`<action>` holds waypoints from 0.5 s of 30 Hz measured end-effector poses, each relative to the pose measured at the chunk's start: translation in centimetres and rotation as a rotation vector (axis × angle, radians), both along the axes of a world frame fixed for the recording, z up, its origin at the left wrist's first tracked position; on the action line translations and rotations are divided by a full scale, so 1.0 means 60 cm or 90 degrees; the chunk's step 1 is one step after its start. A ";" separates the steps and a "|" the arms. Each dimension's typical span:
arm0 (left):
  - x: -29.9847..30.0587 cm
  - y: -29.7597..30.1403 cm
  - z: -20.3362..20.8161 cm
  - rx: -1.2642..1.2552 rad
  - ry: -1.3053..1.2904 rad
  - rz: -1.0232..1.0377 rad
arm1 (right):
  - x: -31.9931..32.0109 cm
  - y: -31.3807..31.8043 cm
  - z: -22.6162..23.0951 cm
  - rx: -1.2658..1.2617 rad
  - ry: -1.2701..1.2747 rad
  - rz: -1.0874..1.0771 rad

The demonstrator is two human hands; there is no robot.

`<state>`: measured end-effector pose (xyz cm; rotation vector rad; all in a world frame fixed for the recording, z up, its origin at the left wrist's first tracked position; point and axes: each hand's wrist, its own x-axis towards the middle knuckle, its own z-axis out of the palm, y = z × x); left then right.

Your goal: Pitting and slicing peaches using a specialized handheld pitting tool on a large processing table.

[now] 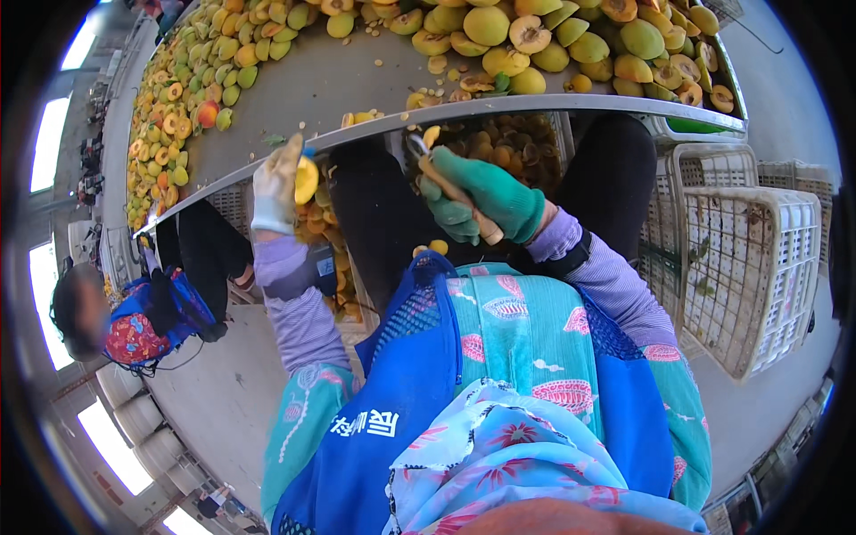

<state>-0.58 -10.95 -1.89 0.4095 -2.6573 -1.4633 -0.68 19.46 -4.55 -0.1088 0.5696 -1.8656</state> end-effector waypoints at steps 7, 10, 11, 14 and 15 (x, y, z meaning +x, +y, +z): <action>-0.174 0.249 0.049 -0.397 0.147 -0.221 | 0.000 -0.011 -0.025 0.394 0.157 -0.223; -0.263 0.375 -0.008 -0.598 0.014 -0.207 | -0.023 0.014 -0.014 0.477 0.129 -0.323; -0.274 0.382 0.001 -0.564 0.001 -0.232 | -0.027 0.035 -0.018 0.435 0.128 -0.364; -0.270 0.315 0.020 -0.286 -0.005 -0.228 | -0.047 0.057 -0.018 0.456 0.196 -0.496; -0.247 0.269 0.016 0.030 -0.023 -0.262 | -0.053 0.061 0.000 0.476 0.239 -0.457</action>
